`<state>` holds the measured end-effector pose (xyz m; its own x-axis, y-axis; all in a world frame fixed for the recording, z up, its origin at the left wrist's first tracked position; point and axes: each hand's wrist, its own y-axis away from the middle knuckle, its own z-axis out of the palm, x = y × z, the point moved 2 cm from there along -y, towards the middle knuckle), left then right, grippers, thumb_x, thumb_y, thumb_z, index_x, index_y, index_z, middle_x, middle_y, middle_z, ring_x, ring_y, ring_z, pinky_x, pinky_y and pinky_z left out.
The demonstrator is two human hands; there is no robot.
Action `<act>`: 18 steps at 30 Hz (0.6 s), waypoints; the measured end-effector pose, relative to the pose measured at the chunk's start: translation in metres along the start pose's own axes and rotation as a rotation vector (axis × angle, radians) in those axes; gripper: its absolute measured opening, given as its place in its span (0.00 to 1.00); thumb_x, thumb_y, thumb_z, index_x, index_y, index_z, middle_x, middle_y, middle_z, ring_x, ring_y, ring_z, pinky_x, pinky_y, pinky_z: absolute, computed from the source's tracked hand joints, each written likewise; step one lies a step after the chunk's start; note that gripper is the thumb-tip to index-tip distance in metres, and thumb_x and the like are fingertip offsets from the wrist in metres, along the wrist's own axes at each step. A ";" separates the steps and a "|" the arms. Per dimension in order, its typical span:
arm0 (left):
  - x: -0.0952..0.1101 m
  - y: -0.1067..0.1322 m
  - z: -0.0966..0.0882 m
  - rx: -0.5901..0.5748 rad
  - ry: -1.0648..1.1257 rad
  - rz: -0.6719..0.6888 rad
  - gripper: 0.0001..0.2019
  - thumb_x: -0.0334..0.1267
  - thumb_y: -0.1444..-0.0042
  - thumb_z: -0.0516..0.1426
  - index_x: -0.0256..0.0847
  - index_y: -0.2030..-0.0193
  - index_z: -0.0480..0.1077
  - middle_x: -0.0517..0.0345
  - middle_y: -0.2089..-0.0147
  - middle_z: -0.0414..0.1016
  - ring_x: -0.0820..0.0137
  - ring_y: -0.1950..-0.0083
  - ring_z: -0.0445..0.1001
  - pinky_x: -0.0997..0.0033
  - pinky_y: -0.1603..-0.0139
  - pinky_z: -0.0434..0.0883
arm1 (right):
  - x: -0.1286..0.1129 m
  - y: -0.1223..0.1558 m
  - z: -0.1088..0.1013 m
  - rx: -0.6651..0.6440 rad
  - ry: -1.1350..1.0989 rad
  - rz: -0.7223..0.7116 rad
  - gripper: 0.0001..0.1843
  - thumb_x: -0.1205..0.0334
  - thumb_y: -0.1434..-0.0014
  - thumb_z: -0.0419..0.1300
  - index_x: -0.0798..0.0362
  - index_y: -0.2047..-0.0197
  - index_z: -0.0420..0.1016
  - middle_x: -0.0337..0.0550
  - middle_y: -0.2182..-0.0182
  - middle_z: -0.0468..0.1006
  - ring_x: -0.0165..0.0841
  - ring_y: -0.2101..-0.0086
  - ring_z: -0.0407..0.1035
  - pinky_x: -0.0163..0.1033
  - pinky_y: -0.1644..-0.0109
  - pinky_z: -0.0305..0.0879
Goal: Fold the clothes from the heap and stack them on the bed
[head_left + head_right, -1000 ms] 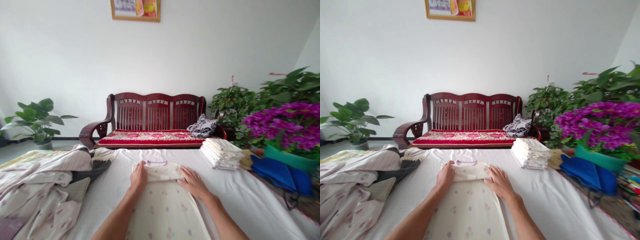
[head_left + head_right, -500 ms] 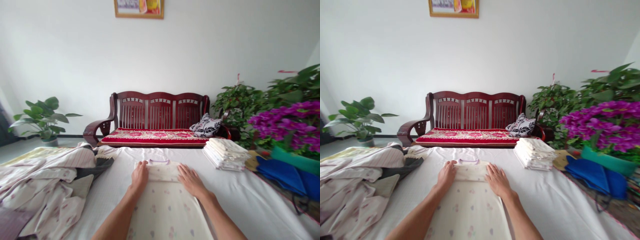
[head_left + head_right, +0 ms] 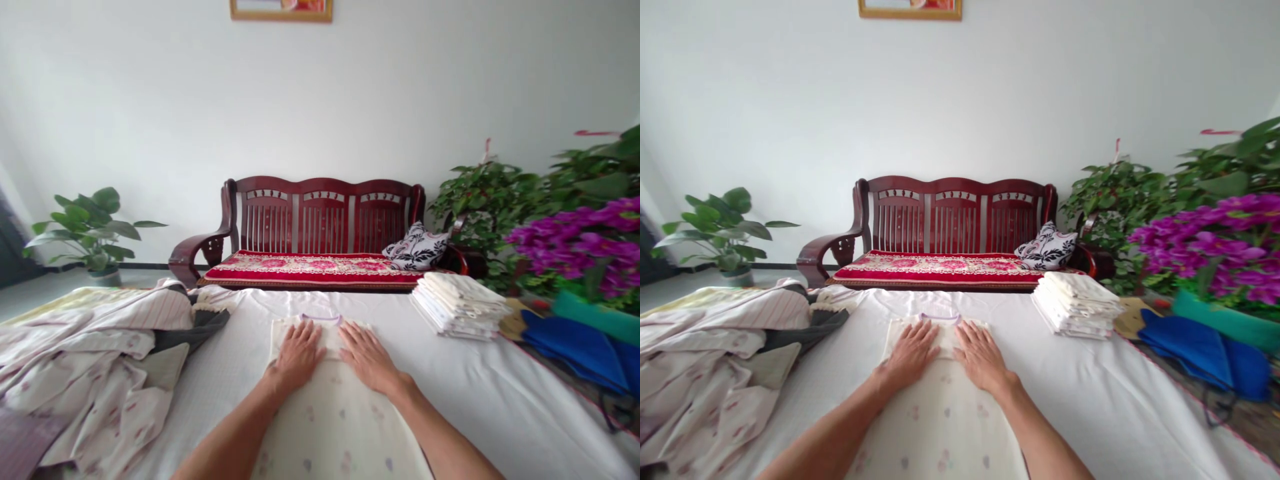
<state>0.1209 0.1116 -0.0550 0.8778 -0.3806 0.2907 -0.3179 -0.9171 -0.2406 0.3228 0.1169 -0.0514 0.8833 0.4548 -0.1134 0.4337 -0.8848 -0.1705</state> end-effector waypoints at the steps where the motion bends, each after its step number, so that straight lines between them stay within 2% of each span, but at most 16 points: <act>1: -0.007 0.003 -0.001 -0.008 -0.017 0.001 0.26 0.47 0.31 0.51 0.42 0.29 0.62 0.43 0.25 0.55 0.51 0.23 0.50 0.45 0.26 0.48 | 0.005 0.002 0.002 -0.004 0.007 0.022 0.32 0.48 0.29 0.44 0.51 0.27 0.57 0.49 0.27 0.53 0.42 0.29 0.46 0.55 0.27 0.44; 6: -0.034 0.017 -0.013 -0.030 -0.115 -0.075 0.28 0.50 0.30 0.48 0.45 0.27 0.58 0.47 0.23 0.51 0.54 0.23 0.48 0.47 0.25 0.49 | 0.029 0.011 0.005 -0.026 0.012 0.141 0.35 0.45 0.29 0.42 0.53 0.25 0.52 0.49 0.27 0.51 0.43 0.28 0.45 0.58 0.27 0.44; 12: -0.047 0.044 -0.026 -0.014 -0.216 -0.110 0.28 0.50 0.29 0.47 0.45 0.26 0.56 0.47 0.24 0.53 0.52 0.23 0.49 0.43 0.27 0.54 | 0.033 0.018 0.002 0.011 0.064 0.205 0.32 0.50 0.29 0.42 0.51 0.27 0.57 0.48 0.28 0.55 0.43 0.29 0.48 0.58 0.27 0.45; 15: -0.056 0.065 -0.033 0.087 -0.200 -0.087 0.27 0.44 0.31 0.50 0.42 0.27 0.57 0.45 0.24 0.54 0.52 0.23 0.50 0.44 0.27 0.54 | 0.042 0.034 0.002 0.118 0.045 0.243 0.30 0.54 0.31 0.43 0.54 0.30 0.62 0.53 0.31 0.62 0.46 0.31 0.54 0.58 0.29 0.51; 18: -0.065 0.089 -0.039 0.179 -0.079 -0.026 0.25 0.33 0.35 0.52 0.43 0.32 0.65 0.49 0.26 0.60 0.55 0.25 0.55 0.49 0.28 0.59 | 0.054 0.060 0.003 0.198 -0.061 0.221 0.30 0.57 0.33 0.44 0.57 0.33 0.67 0.57 0.34 0.67 0.45 0.34 0.60 0.54 0.30 0.56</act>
<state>0.0209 0.0499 -0.0591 0.9127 -0.3399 0.2269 -0.2321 -0.8882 -0.3966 0.3963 0.0885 -0.0703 0.9375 0.2638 -0.2269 0.1835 -0.9289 -0.3217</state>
